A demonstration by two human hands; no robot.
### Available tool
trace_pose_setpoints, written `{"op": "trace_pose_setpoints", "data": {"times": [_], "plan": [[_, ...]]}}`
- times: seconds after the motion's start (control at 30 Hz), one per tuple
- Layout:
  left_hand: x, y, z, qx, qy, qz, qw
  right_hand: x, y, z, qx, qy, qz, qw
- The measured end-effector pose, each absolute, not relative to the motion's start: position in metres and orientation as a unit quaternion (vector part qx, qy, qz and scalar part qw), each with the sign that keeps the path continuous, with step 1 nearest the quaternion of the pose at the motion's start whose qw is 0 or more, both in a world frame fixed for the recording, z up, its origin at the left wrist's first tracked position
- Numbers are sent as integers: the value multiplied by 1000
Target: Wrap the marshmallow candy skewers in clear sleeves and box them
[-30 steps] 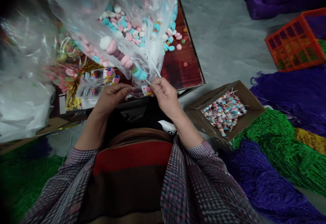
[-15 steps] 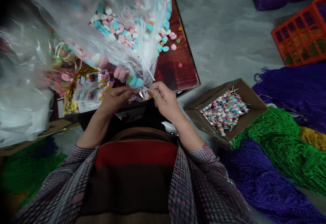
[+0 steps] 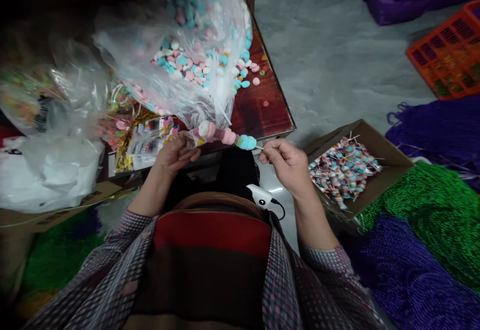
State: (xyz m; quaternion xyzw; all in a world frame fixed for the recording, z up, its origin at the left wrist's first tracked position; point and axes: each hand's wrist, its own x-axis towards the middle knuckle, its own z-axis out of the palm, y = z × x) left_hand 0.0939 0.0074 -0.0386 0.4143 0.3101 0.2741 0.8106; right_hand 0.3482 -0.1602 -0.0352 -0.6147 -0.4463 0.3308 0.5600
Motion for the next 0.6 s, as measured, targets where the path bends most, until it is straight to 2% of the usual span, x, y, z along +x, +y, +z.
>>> {"op": "trace_pose_setpoints", "data": {"times": [0.43,0.6], "plan": [[89,14,-48,405,315,262,818,362,-171,-39,-679,-519,216,472],[84,19,-49,407,328,264,811,364,-172,-41,-687,-512,214,469]]}}
